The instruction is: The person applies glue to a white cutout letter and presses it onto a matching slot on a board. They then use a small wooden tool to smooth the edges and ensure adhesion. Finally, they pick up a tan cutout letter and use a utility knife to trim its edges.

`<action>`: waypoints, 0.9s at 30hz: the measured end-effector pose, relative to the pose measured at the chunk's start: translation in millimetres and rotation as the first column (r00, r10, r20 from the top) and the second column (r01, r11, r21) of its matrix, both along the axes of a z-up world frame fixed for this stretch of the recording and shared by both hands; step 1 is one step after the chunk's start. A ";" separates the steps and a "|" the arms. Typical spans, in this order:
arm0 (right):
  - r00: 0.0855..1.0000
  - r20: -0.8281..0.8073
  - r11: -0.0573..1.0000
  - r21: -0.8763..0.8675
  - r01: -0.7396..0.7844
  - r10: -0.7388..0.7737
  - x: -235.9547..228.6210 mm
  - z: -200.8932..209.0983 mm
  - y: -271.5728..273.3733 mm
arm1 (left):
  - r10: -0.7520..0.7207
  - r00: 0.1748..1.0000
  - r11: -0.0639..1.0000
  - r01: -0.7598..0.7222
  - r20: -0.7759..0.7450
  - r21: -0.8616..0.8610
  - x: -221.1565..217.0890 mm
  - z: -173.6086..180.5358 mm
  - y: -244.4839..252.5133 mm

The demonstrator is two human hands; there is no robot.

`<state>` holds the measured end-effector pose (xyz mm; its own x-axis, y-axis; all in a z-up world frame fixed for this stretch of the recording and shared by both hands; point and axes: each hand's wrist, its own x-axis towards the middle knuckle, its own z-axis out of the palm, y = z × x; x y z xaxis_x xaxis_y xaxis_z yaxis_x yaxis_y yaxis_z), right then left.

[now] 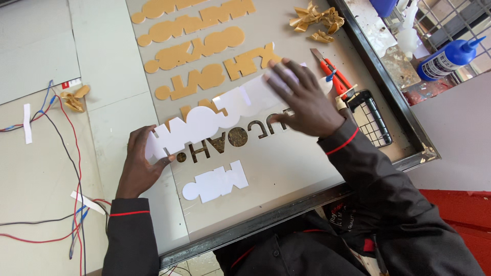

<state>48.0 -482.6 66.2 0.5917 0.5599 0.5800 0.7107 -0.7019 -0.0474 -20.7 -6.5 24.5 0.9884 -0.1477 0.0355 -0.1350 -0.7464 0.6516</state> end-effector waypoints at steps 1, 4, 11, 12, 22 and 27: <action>1.000 0.003 1.000 -0.001 -0.001 0.001 -6.1 6.0 8.9 | 0.001 1.000 1.000 -0.001 0.003 -0.001 0.2 0.1 -0.4; 0.995 0.084 0.988 -0.150 -0.046 0.059 -12.9 11.2 23.5 | -0.014 1.000 1.000 0.014 -0.024 0.013 -1.6 0.0 -0.3; 0.998 0.031 0.979 -0.196 0.055 -0.049 31.8 -1.4 -14.1 | -0.013 1.000 1.000 0.013 -0.006 0.008 -0.3 -11.2 7.3; 0.993 -0.048 0.974 -0.204 0.099 -0.110 33.5 0.0 -19.7 | -0.001 1.000 1.000 0.001 -0.008 -0.024 1.2 -15.0 8.7; 0.995 -0.060 0.997 0.011 -0.073 0.073 60.5 -45.0 27.2 | -0.055 0.998 0.998 0.055 0.005 0.040 0.2 -10.9 9.7; 0.942 -0.327 0.997 0.040 -0.065 0.074 78.2 -47.6 39.1 | -0.081 0.995 0.995 0.078 0.049 0.058 1.9 -12.8 14.9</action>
<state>126.2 -443.5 18.6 0.7119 0.5927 0.3767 0.6995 -0.6463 -0.3050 -18.8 8.4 11.7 0.9705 -0.2291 0.0754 -0.2277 -0.7671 0.5997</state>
